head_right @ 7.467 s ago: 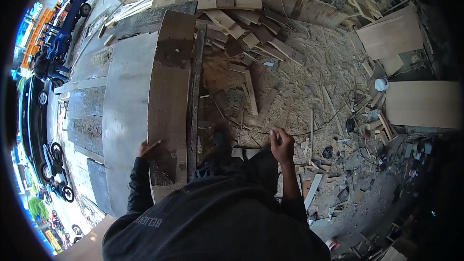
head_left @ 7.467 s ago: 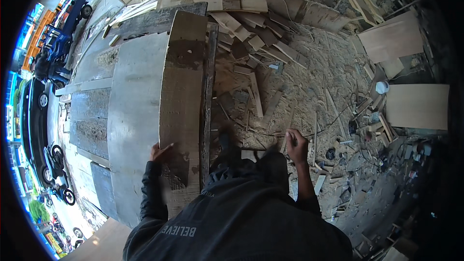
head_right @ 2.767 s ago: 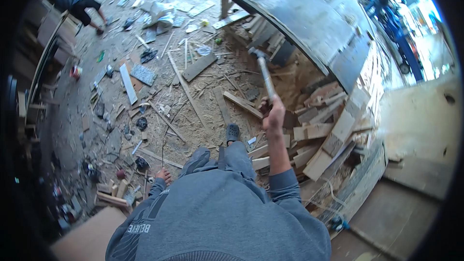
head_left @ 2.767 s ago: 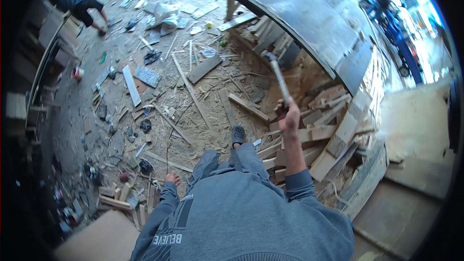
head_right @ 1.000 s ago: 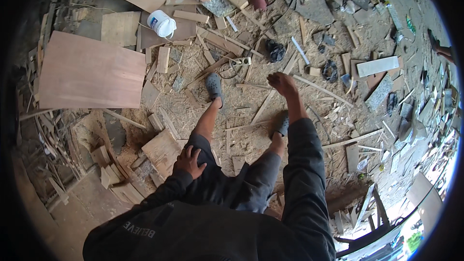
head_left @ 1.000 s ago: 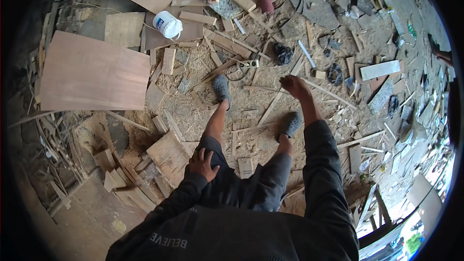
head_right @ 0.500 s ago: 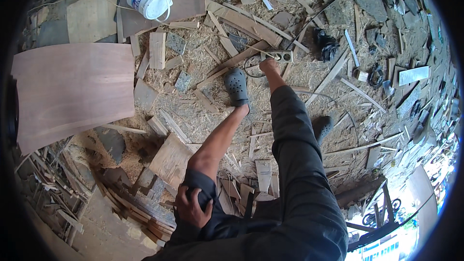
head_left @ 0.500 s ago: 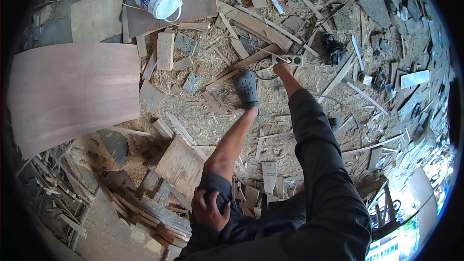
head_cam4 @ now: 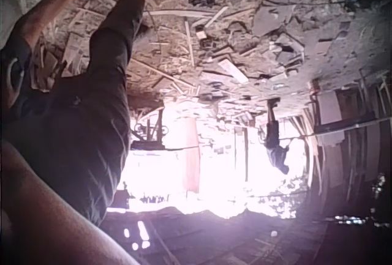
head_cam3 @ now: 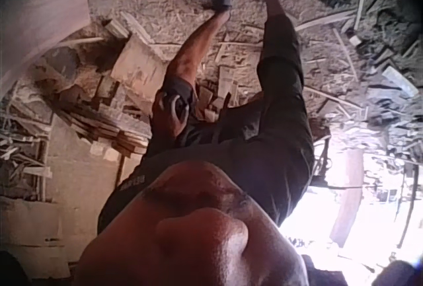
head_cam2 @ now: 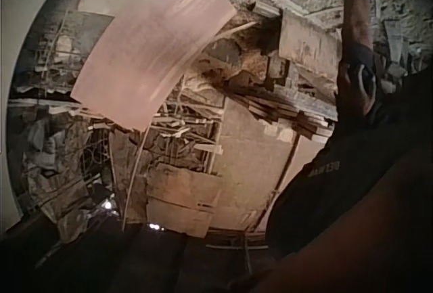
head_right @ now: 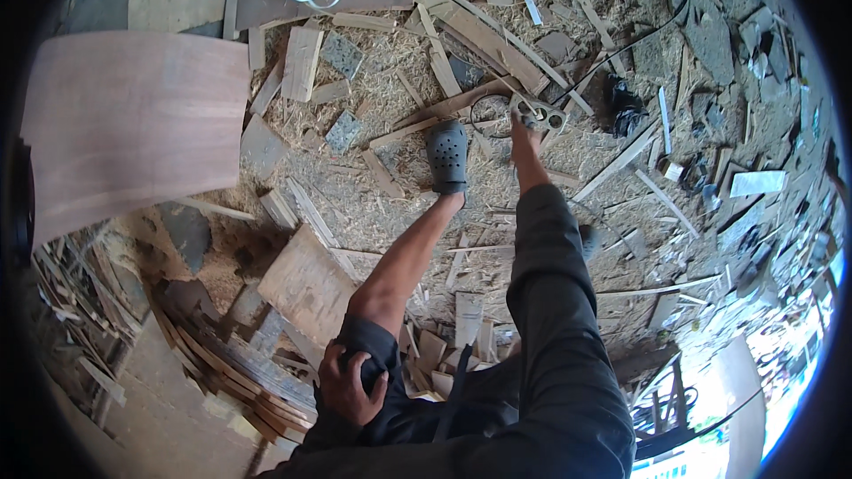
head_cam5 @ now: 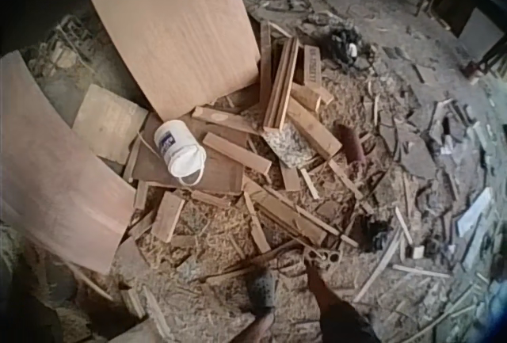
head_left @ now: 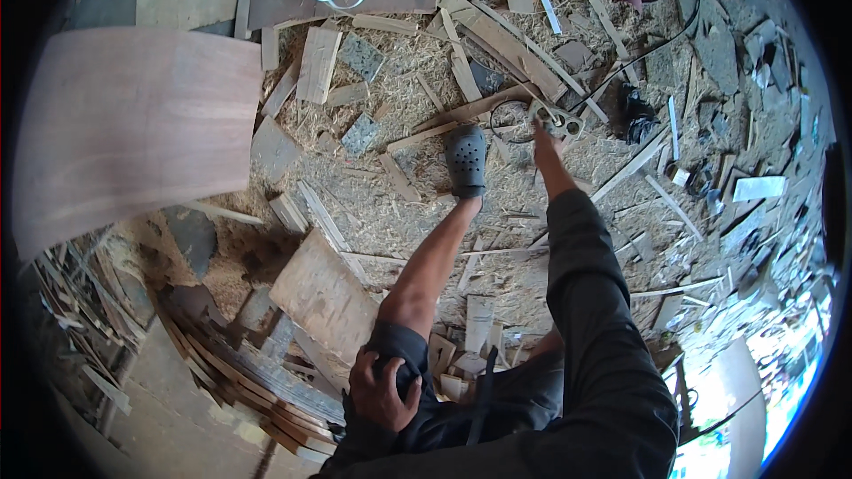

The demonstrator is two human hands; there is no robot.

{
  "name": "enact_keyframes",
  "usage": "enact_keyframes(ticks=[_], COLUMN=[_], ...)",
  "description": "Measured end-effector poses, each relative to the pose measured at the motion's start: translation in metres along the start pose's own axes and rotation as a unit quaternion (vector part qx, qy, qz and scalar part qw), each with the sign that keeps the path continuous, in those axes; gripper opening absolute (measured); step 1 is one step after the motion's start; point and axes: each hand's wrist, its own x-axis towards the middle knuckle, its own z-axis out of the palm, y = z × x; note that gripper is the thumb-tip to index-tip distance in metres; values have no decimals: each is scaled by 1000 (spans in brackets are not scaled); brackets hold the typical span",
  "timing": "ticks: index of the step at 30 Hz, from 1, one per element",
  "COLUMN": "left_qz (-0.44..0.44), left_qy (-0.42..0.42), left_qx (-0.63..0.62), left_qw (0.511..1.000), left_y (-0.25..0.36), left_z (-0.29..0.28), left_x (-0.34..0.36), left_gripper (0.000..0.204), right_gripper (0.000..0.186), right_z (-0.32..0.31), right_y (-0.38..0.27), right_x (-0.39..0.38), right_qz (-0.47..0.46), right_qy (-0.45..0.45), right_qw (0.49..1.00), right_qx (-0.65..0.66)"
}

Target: Measuring and assembling wooden boards using a hammer and tape measure in a workshop.

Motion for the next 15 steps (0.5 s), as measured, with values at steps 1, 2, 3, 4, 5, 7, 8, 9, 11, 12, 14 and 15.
enact_keyframes(ticks=[1,2,3,4,5,7,8,9,11,12,14,15], left_qz=[-15,-16,-22,-19,-37,-75,-87,-76,-104,-105,-138,-115], left_qy=[-2,-2,-9,4,6,18,42,46,79,85,124,140], left_qx=[19,18,7,-18,-30,-43,-62,-60,-68,-87,-123,-161], left_qw=[1000,1000,1000,1000,999,996,993,994,989,987,975,970], left_y=[0,5,11,19,23,34,44,56,74,83,103,114], left_z=[-2,-1,-1,5,12,25,36,47,78,98,138,155], left_x=[-12,-21,-29,-36,-52,-85,-98,-111,-149,-169,-211,-227], left_gripper=[54,53,51,51,51,50,50,50,50,49,49,47], right_gripper=[83,83,83,84,84,75,75,74,65,56,21,19], right_z=[23,15,5,-22,-27,-51,-82,-111,-151,-182,-247,-290], right_y=[-6,-5,2,27,39,65,81,106,147,157,204,218], right_x=[-43,-69,-87,-97,-131,-209,-218,-221,-235,-243,-249,-248], right_qz=[64,-8,-23,-144,-195,-342,-323,-330,-296,-310,-549,-631], right_qy=[-112,-158,-218,-37,-49,-50,-111,-111,-205,-252,-195,-212], right_qw=[991,982,957,956,942,892,890,900,899,869,691,577], right_qx=[-23,-104,-190,-253,-269,-292,-303,-262,-248,-292,-429,-473])
